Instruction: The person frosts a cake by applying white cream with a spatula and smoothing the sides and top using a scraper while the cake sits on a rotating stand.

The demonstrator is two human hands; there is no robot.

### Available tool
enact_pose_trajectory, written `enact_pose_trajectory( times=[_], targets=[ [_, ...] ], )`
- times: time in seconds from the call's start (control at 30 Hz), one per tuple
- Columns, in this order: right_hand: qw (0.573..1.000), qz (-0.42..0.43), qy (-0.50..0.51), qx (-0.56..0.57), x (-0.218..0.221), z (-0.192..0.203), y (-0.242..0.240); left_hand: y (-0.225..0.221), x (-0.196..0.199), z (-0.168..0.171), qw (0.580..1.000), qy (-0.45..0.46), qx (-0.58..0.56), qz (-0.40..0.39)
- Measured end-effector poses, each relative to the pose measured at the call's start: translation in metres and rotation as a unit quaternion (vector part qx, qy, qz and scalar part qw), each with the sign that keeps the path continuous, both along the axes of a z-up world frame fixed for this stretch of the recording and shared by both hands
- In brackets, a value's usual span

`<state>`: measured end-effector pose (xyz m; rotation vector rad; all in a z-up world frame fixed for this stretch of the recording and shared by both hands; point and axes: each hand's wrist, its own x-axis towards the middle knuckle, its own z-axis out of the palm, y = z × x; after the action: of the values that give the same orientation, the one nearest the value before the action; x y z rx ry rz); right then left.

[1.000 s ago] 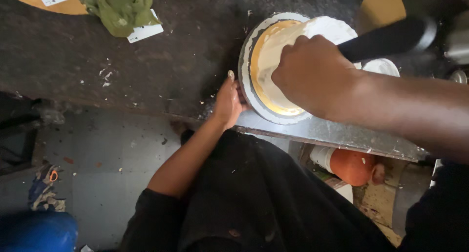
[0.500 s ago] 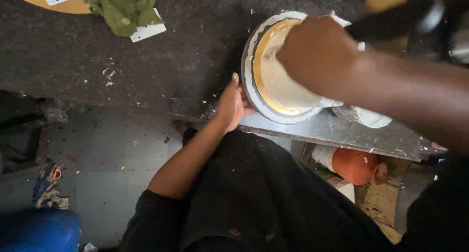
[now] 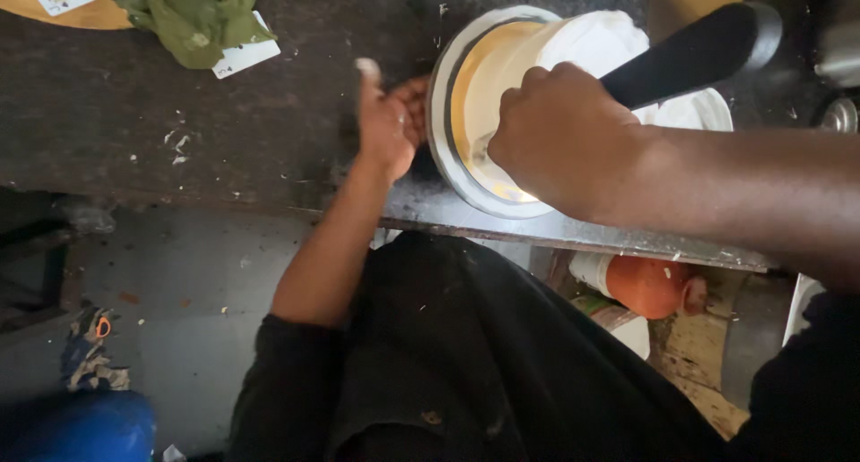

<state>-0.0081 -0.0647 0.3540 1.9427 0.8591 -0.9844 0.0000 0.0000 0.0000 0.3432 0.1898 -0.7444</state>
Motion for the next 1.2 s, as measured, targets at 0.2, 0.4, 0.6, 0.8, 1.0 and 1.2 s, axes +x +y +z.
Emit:
enact_pose_trajectory(
  times=[0.2,0.4,0.6,0.8,1.0,1.2],
  targets=[
    [0.999,-0.031,0.014,0.022,-0.005,0.002,-0.002,-0.016,-0.039,0.010,0.994,0.097,0.007,-0.039],
    [0.999,-0.031,0.038,0.004,-0.008,0.005,-0.001,-0.016,-0.046,0.015,0.995,0.082,-0.051,0.021],
    [0.999,-0.017,0.032,0.018,-0.014,0.006,-0.004,-0.011,-0.024,-0.006,0.997,0.075,0.006,0.035],
    [1.000,-0.011,0.028,0.004,-0.006,0.003,-0.007,-0.010,-0.024,-0.023,0.996,0.076,-0.013,-0.043],
    [0.999,-0.025,0.013,0.038,-0.009,0.005,-0.010,-0.014,-0.045,-0.003,0.990,0.125,0.056,-0.022],
    [1.000,-0.016,0.021,0.016,-0.007,0.004,-0.011,-0.006,-0.051,-0.008,0.997,-0.006,-0.068,-0.039]
  ],
)
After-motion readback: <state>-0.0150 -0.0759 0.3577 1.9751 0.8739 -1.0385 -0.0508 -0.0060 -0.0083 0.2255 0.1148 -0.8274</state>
